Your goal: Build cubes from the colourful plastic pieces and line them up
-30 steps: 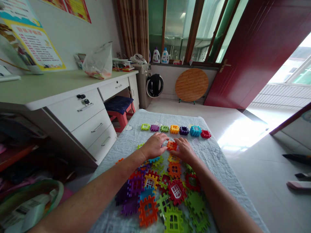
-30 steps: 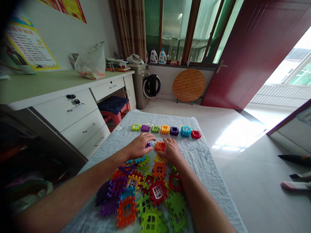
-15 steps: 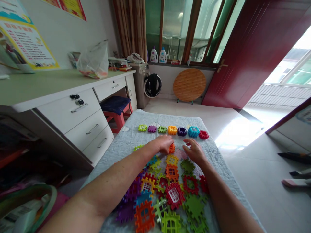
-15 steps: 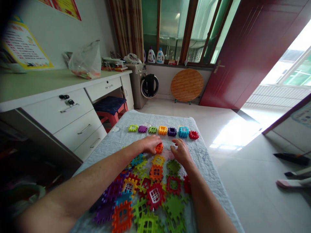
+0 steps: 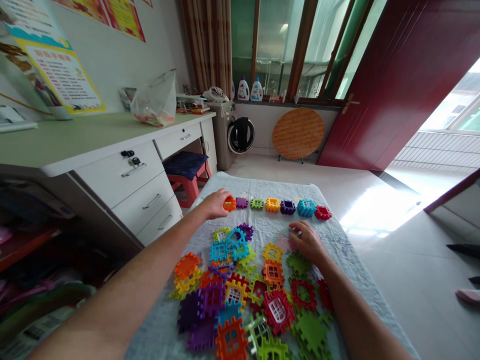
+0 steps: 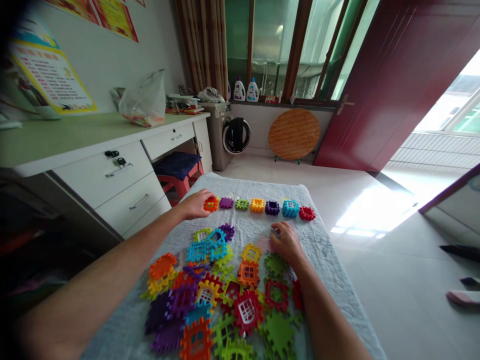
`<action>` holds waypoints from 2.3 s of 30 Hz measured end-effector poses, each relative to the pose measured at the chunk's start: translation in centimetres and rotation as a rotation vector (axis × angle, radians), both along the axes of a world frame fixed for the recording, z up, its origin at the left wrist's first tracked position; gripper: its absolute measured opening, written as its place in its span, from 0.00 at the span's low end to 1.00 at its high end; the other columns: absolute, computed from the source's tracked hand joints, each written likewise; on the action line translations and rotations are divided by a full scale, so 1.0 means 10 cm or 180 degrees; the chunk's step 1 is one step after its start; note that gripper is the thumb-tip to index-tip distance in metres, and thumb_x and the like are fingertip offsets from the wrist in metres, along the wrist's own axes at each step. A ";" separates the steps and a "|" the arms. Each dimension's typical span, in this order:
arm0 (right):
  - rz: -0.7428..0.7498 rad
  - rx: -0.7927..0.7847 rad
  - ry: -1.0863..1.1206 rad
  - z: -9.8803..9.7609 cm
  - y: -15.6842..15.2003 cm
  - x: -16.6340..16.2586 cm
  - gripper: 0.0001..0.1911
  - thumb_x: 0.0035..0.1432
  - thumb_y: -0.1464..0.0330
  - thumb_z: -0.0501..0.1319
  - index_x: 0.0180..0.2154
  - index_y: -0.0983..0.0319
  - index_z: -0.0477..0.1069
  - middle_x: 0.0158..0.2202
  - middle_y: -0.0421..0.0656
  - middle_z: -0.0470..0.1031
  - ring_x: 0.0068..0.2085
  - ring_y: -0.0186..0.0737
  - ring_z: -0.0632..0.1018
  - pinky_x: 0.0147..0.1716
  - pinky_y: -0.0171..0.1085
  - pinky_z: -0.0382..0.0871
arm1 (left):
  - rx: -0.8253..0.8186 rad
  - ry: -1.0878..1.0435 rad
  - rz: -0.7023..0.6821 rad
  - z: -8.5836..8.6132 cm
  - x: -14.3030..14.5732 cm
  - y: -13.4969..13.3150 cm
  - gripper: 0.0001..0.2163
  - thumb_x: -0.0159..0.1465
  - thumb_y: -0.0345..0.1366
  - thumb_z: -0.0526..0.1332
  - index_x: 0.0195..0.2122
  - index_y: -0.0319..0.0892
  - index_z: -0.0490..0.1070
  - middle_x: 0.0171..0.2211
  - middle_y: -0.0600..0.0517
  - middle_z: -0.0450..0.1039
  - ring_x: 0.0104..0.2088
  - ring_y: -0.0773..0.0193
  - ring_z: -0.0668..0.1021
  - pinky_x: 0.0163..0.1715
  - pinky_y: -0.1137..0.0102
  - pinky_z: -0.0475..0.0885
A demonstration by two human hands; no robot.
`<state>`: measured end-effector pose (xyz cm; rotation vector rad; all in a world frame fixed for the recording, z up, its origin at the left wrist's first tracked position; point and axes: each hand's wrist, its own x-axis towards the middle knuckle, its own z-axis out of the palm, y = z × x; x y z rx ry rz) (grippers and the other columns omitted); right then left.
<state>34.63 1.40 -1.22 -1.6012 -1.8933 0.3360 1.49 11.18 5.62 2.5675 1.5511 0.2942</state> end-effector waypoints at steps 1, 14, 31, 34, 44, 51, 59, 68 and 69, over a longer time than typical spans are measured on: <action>0.0013 0.0006 -0.0024 0.00 0.00 0.00 0.13 0.51 0.67 0.56 0.38 0.62 0.72 0.36 0.45 0.72 0.36 0.40 0.73 0.39 0.40 0.67 | -0.0070 0.0090 0.0231 -0.02 -0.18 0.06 0.22 0.46 0.33 0.62 0.46 0.43 0.69 0.46 0.50 0.68 0.43 0.58 0.74 0.44 0.71 0.68; 0.0129 -0.0026 -0.0119 -0.01 -0.01 -0.01 0.12 0.51 0.68 0.56 0.38 0.62 0.71 0.40 0.46 0.70 0.41 0.43 0.72 0.45 0.42 0.65 | -0.0500 0.0594 0.0539 -0.22 -0.60 0.63 0.25 0.43 0.32 0.63 0.46 0.43 0.69 0.48 0.49 0.69 0.44 0.56 0.74 0.44 0.71 0.68; 0.0183 -0.0043 -0.0133 -0.04 0.01 0.02 0.12 0.51 0.69 0.56 0.38 0.61 0.71 0.40 0.46 0.70 0.42 0.43 0.73 0.46 0.42 0.66 | -0.1054 0.0895 0.0638 -0.21 -0.53 0.79 0.27 0.37 0.26 0.60 0.43 0.43 0.71 0.47 0.47 0.72 0.38 0.57 0.76 0.32 0.73 0.69; 0.0193 -0.0060 -0.0149 -0.06 0.02 0.03 0.12 0.51 0.69 0.56 0.39 0.61 0.71 0.41 0.46 0.70 0.42 0.43 0.73 0.46 0.43 0.65 | -0.1081 0.0946 0.0663 -0.19 -0.50 0.78 0.27 0.37 0.25 0.60 0.42 0.42 0.71 0.43 0.46 0.74 0.35 0.58 0.76 0.29 0.73 0.69; 0.0194 -0.0034 -0.0128 -0.08 0.03 0.04 0.12 0.50 0.70 0.57 0.39 0.61 0.71 0.40 0.46 0.70 0.42 0.43 0.72 0.46 0.43 0.66 | -0.0954 0.1005 0.0627 -0.19 -0.46 0.76 0.22 0.38 0.27 0.62 0.38 0.42 0.72 0.41 0.49 0.74 0.36 0.58 0.76 0.30 0.73 0.68; 0.0186 -0.0057 -0.0123 -0.05 0.01 0.03 0.12 0.51 0.69 0.56 0.39 0.61 0.71 0.41 0.46 0.69 0.42 0.43 0.72 0.46 0.43 0.65 | -0.0845 0.0974 0.0568 -0.21 -0.48 0.74 0.24 0.40 0.30 0.64 0.42 0.44 0.71 0.46 0.49 0.71 0.40 0.57 0.75 0.37 0.72 0.68; 0.0188 -0.0047 -0.0113 -0.05 0.01 0.03 0.12 0.51 0.70 0.56 0.39 0.61 0.72 0.40 0.46 0.69 0.42 0.43 0.72 0.46 0.43 0.65 | -0.0808 0.1064 0.0489 -0.18 -0.45 0.71 0.24 0.43 0.31 0.64 0.44 0.44 0.70 0.47 0.48 0.70 0.40 0.58 0.75 0.37 0.72 0.68; 0.0192 -0.0039 -0.0112 -0.02 0.01 0.02 0.12 0.50 0.70 0.57 0.39 0.63 0.72 0.40 0.47 0.69 0.42 0.44 0.72 0.47 0.43 0.65 | -0.0780 0.1193 0.0457 -0.25 -0.47 0.78 0.21 0.44 0.30 0.63 0.43 0.43 0.71 0.44 0.48 0.71 0.38 0.57 0.75 0.34 0.72 0.69; 0.0191 -0.0031 -0.0101 -0.02 0.01 0.02 0.12 0.50 0.70 0.57 0.39 0.62 0.72 0.40 0.46 0.69 0.42 0.43 0.72 0.46 0.43 0.65 | -0.0775 0.1201 0.0453 -0.26 -0.48 0.79 0.21 0.44 0.30 0.63 0.42 0.43 0.71 0.44 0.47 0.71 0.38 0.57 0.75 0.34 0.72 0.69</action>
